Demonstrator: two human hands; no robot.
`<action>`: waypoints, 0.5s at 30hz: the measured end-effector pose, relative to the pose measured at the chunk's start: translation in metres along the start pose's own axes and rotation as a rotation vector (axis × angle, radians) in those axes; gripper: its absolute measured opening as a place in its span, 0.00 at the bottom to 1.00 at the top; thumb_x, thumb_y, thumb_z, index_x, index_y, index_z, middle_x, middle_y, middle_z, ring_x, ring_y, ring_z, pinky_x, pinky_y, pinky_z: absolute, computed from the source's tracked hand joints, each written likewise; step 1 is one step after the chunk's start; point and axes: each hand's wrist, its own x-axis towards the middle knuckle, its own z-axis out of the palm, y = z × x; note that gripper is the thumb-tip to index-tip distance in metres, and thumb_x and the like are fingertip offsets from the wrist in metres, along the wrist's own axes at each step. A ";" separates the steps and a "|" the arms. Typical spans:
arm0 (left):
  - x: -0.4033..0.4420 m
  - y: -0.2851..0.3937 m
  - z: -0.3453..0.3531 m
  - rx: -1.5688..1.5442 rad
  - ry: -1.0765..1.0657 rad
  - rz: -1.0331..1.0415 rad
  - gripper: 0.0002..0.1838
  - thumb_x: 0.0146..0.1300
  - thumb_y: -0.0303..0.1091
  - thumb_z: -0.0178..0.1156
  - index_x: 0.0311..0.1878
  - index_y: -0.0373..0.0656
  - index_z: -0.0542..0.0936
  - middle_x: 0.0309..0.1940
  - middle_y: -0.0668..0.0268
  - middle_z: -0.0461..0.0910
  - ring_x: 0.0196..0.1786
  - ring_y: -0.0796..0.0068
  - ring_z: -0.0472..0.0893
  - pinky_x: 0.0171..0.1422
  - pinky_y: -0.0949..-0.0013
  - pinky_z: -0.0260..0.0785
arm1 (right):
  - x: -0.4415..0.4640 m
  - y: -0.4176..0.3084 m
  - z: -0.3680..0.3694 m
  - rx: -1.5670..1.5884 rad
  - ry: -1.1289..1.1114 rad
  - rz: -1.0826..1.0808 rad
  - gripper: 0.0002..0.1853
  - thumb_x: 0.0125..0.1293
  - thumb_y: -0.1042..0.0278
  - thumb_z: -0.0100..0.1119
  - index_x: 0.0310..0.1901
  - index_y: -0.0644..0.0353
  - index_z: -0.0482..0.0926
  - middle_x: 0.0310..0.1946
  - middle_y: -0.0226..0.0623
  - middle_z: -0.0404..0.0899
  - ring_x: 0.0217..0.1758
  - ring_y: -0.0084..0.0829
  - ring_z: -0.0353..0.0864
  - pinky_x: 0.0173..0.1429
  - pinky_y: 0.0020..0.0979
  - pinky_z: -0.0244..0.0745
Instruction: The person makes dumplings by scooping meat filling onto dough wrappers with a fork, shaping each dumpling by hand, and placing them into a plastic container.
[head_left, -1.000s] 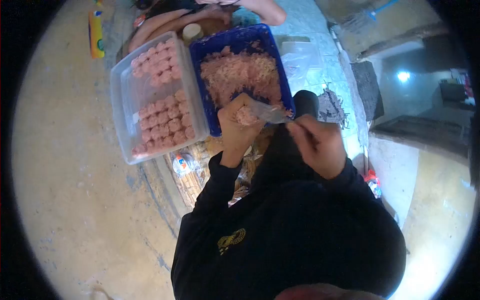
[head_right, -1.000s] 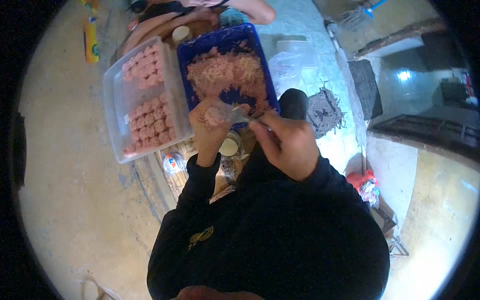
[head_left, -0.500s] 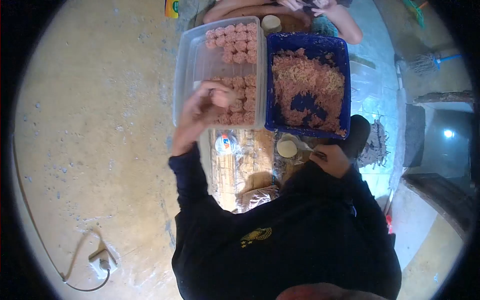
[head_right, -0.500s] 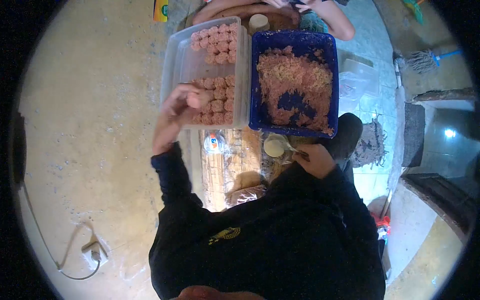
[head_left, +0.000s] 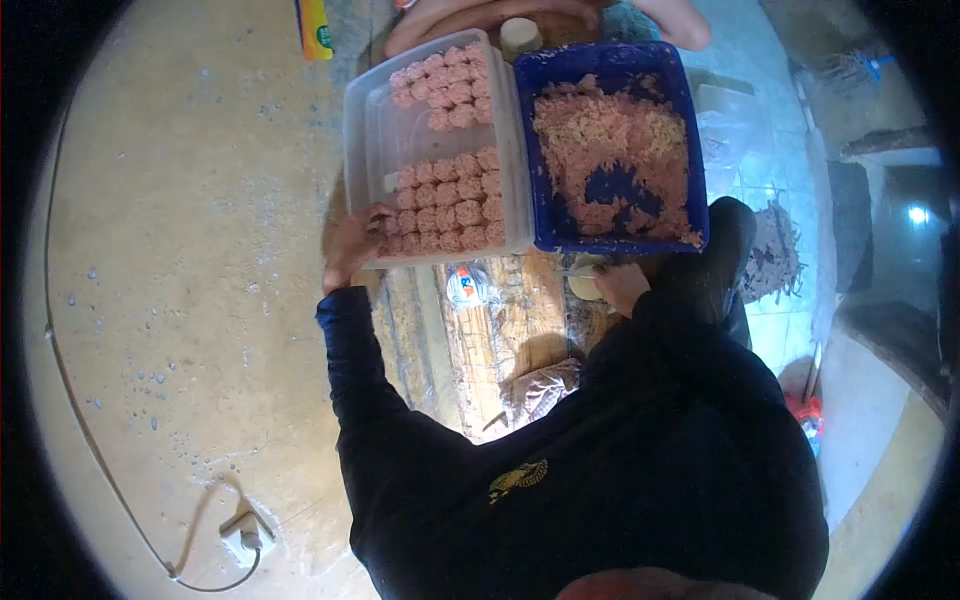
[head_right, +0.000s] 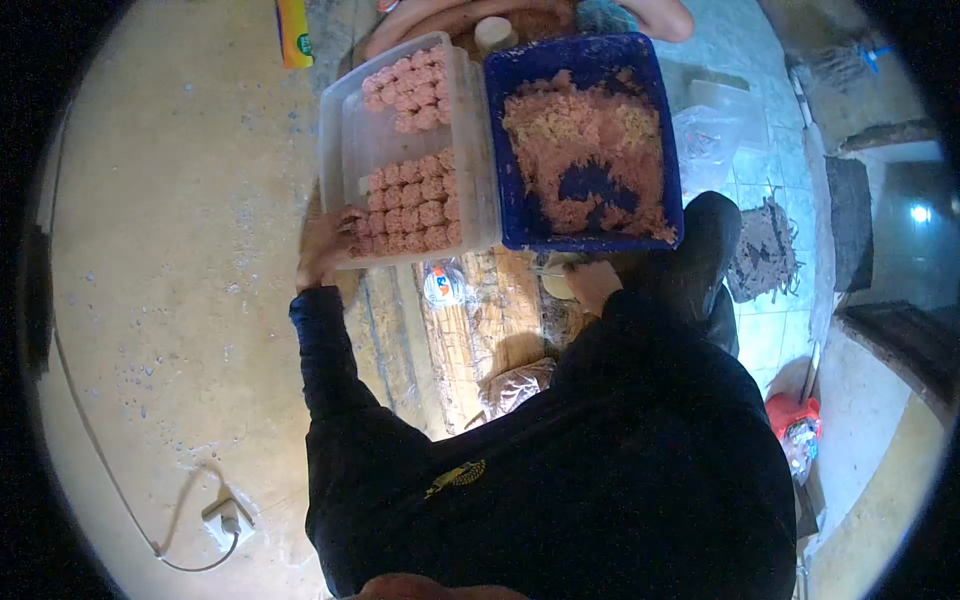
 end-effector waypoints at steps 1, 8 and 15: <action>-0.005 0.011 0.002 -0.001 -0.017 0.006 0.22 0.58 0.21 0.60 0.57 0.48 0.80 0.46 0.56 0.85 0.46 0.59 0.86 0.47 0.61 0.77 | 0.003 0.002 0.007 0.001 -0.006 0.017 0.09 0.69 0.60 0.56 0.45 0.47 0.83 0.25 0.39 0.83 0.30 0.45 0.86 0.35 0.48 0.79; -0.012 -0.007 0.024 0.194 0.203 0.295 0.31 0.54 0.18 0.57 0.64 0.50 0.75 0.51 0.57 0.85 0.52 0.58 0.84 0.52 0.61 0.77 | -0.003 -0.005 -0.040 0.303 0.318 -0.063 0.10 0.65 0.58 0.60 0.43 0.50 0.85 0.31 0.41 0.86 0.30 0.48 0.85 0.37 0.48 0.80; -0.075 0.117 0.088 0.063 0.354 0.375 0.20 0.69 0.35 0.58 0.61 0.38 0.79 0.54 0.54 0.84 0.53 0.61 0.84 0.57 0.62 0.75 | -0.025 -0.025 -0.124 0.829 0.512 0.069 0.08 0.62 0.68 0.68 0.40 0.60 0.84 0.28 0.41 0.83 0.27 0.37 0.84 0.34 0.36 0.78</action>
